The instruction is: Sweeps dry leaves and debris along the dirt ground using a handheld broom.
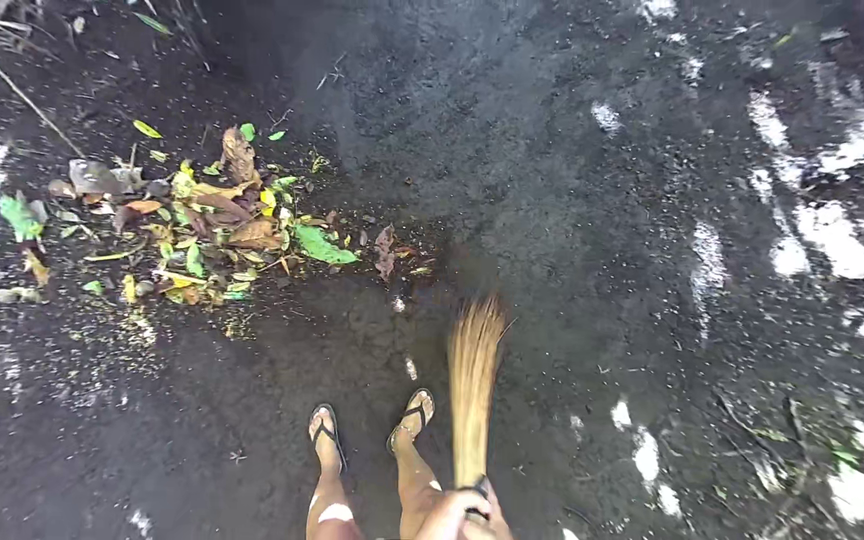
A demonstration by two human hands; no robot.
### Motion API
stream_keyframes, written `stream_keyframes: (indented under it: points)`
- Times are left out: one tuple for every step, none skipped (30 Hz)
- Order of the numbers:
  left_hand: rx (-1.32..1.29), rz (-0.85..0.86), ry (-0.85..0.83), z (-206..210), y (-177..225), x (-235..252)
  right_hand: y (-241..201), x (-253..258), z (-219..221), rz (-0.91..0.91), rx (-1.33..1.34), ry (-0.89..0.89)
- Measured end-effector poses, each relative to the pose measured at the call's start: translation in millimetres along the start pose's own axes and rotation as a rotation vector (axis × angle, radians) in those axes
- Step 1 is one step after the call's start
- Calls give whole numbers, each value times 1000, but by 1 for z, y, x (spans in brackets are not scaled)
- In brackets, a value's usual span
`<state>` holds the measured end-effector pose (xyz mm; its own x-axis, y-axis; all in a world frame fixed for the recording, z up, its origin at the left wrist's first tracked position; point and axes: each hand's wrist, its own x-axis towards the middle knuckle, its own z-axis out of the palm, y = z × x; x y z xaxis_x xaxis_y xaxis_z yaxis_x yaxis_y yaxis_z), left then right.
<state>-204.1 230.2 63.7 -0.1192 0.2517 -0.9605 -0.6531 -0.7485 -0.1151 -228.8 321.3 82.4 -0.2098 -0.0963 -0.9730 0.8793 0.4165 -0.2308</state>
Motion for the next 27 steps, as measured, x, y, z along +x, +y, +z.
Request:
stream_keyframes:
  points:
    - [-122,16,37,-19,-2,18,-9,15,13,62,-57,-58]
    - [-258,41,81,-39,1,31,-5,43,25,53,-144,-174]
    - [-387,83,139,-58,9,40,0,76,39,31,-226,-306]
    - [-481,143,199,-75,21,45,-3,104,57,11,-295,-440]
    - [-538,207,252,-86,37,45,-12,123,76,-18,-345,-548]
    - [-568,269,293,-93,51,45,-22,136,91,-58,-375,-619]
    - [-570,326,317,-96,63,45,-34,142,101,-89,-386,-666]
    - [-555,372,333,-92,70,44,-45,144,102,-119,-391,-692]
    - [-531,408,339,-82,73,41,-53,141,96,-148,-390,-692]
    - [-501,427,326,-70,72,38,-59,135,83,-181,-382,-690]
    - [-467,428,297,-56,66,33,-62,127,66,-222,-380,-665]
    - [-413,416,251,-40,57,26,-63,115,46,-260,-388,-627]
    - [-366,403,188,-25,45,21,-63,99,24,-289,-390,-582]
    - [-317,370,119,-14,32,16,-58,80,3,-303,-373,-528]
    - [-260,323,58,-3,20,12,-50,60,-15,-314,-330,-445]
    - [-195,267,-16,7,12,9,-42,38,-27,-306,-270,-326]
    - [-128,202,-93,15,9,8,-36,18,-32,-276,-196,-193]
    - [-69,135,-158,23,11,8,-33,6,-33,-242,-132,-66]
    - [-23,67,-196,29,20,10,-34,2,-31,-203,-89,37]
    - [13,6,-205,33,31,18,-35,8,-26,-170,-46,116]
    - [47,-39,-191,32,44,28,-37,21,-19,-149,-3,155]
    - [76,-63,-153,25,59,35,-41,38,-10,-129,15,149]
    - [84,-59,-97,13,76,38,-46,59,2,-106,-13,88]
    - [19,-34,-34,-6,92,40,-53,82,18,-73,-83,-7]
    - [-114,19,30,-30,104,42,-62,106,41,-41,-183,-119]
    - [-300,97,93,-57,113,51,-71,130,71,-26,-300,-224]
    - [-458,179,139,-84,125,54,-85,150,104,-10,-420,-361]
